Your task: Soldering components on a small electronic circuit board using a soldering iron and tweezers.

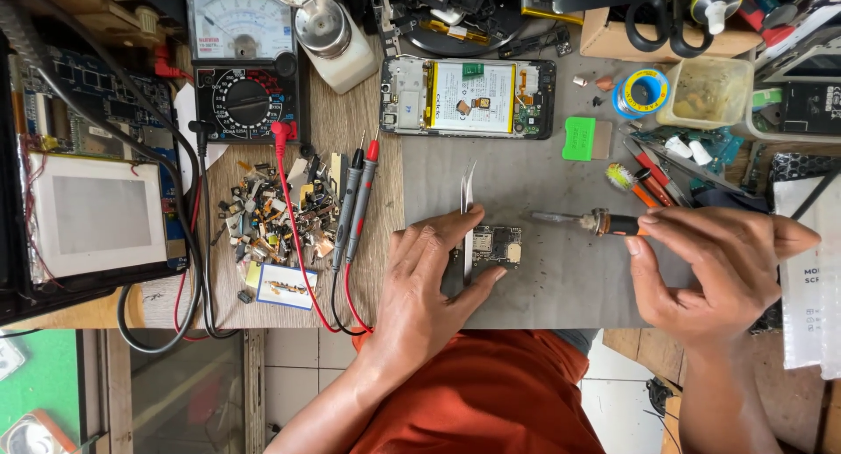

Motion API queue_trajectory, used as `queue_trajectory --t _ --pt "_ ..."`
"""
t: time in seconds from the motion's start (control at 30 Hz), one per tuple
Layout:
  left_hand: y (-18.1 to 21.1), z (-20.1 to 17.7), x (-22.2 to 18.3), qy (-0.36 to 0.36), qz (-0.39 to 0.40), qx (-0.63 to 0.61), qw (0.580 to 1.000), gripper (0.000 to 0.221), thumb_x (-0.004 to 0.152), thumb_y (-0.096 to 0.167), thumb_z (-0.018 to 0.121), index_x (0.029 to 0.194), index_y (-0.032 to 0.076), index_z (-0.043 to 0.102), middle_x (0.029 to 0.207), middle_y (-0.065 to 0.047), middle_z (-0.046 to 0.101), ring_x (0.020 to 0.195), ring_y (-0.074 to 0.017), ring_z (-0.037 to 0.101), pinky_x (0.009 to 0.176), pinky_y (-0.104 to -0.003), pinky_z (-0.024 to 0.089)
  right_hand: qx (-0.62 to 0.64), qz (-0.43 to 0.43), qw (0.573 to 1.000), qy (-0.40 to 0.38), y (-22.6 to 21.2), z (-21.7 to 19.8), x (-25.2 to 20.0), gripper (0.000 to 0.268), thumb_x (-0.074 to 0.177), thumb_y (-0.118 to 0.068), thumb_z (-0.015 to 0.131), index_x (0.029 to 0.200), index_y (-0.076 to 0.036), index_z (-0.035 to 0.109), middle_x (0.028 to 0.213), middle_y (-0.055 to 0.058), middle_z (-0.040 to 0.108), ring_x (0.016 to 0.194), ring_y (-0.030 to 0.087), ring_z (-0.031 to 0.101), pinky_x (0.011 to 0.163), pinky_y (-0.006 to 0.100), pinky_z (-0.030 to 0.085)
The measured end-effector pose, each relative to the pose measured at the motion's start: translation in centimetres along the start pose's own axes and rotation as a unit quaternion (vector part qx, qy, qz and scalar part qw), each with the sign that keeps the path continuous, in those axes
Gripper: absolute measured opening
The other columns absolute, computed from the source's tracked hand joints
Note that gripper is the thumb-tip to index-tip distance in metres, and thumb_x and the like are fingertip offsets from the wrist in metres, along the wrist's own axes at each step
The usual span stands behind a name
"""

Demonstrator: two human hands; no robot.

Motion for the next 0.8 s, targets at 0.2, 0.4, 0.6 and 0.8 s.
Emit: queue_trajectory --t 0.2,0.4,0.6,0.8 --pt "0.4 -0.1 0.2 0.008 0.024 -0.014 1.0 0.049 0.097 0.021 0.079 0.139 0.008 0.057 0.132 -0.006 0.068 0.114 -0.0259 0.063 0.104 -0.037 0.049 0.024 -0.002 1.0 -0.001 -0.4 -0.2 0.3 0.008 0.094 -0.006 0.084 0.091 0.001 0.08 0.094 0.014 0.079 0.088 0.031 0.07 0.105 0.043 0.028" --pt "0.4 0.0 0.3 0.006 0.023 -0.004 1.0 0.049 0.096 0.02 0.079 0.138 0.006 0.056 0.134 -0.007 0.067 0.119 -0.0222 0.067 0.099 -0.035 0.047 -0.015 0.007 1.0 0.019 -0.1 -0.1 0.2 0.01 0.098 -0.005 0.083 0.091 0.001 0.078 0.094 0.014 0.08 0.089 0.03 0.068 0.107 0.043 0.025" --pt "1.0 -1.0 0.4 0.076 -0.026 -0.113 0.99 0.038 0.094 0.011 0.078 0.126 0.001 0.06 0.125 -0.013 0.071 0.114 -0.0237 0.07 0.1 -0.033 0.052 0.036 -0.007 0.999 0.009 -0.5 0.1 0.3 0.007 0.091 0.0 0.086 0.09 0.001 0.079 0.093 0.012 0.079 0.089 0.029 0.069 0.105 0.043 0.027" --pt "0.8 -1.5 0.2 0.052 -0.136 -0.232 0.962 0.077 0.084 0.022 0.085 0.148 0.007 0.044 0.143 -0.011 0.063 0.108 -0.017 0.069 0.094 -0.025 0.048 0.038 -0.018 0.999 -0.006 -0.8 0.0 0.6 0.006 0.093 -0.003 0.084 0.094 0.0 0.079 0.096 0.013 0.079 0.085 0.029 0.067 0.102 0.045 0.027"
Point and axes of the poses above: each hand's wrist, its own x-axis towards the middle knuckle, its own z-axis out of the palm, y = z × x, the point moved 2 cm from there along x, towards the middle knuckle
